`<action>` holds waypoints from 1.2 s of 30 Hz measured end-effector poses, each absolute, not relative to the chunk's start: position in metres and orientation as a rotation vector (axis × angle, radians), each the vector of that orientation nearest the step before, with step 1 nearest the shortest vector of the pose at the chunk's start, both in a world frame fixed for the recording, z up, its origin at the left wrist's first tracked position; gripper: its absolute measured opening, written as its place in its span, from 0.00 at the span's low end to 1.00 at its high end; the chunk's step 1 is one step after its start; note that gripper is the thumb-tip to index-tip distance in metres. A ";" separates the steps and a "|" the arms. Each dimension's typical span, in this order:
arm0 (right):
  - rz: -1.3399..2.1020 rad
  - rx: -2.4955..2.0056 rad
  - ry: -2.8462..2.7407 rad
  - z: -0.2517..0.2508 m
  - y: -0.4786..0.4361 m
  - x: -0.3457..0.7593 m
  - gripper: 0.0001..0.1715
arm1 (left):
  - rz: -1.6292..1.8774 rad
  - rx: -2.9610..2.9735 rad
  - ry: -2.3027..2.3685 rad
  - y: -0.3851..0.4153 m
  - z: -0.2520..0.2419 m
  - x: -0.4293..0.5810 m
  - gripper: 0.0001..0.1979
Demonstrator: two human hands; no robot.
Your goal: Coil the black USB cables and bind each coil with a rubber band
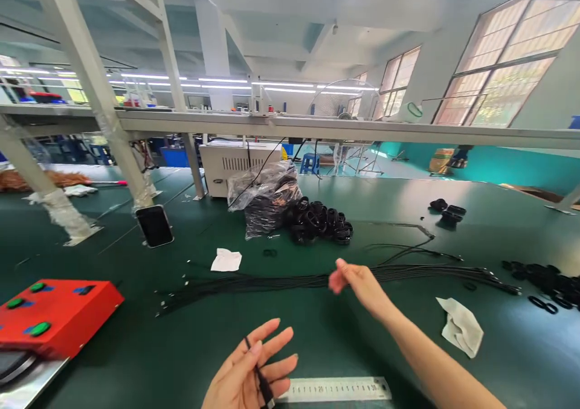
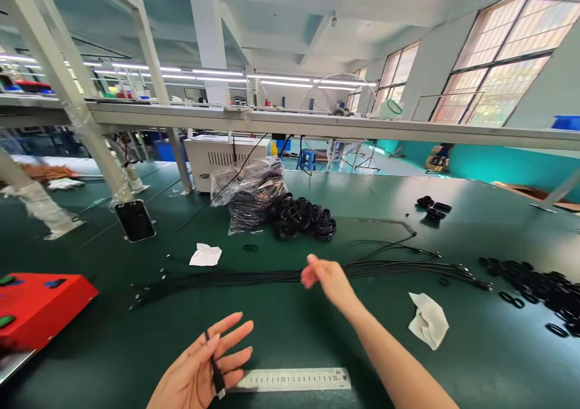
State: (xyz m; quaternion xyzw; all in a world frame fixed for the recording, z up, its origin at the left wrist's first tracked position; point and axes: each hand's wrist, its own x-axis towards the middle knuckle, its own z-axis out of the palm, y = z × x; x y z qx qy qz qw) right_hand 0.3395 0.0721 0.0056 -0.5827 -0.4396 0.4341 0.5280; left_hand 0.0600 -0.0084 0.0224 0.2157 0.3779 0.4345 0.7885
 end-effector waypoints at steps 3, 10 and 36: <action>0.988 -1.364 -1.461 0.001 0.049 0.287 0.25 | 0.900 0.482 0.763 -0.012 0.032 0.060 0.20; 0.476 -0.704 -2.203 0.032 0.053 0.221 0.32 | 0.738 0.579 0.649 -0.022 0.058 0.066 0.16; 0.034 -0.986 -2.052 0.027 0.051 0.191 0.27 | 0.669 0.566 0.202 -0.029 0.056 0.080 0.21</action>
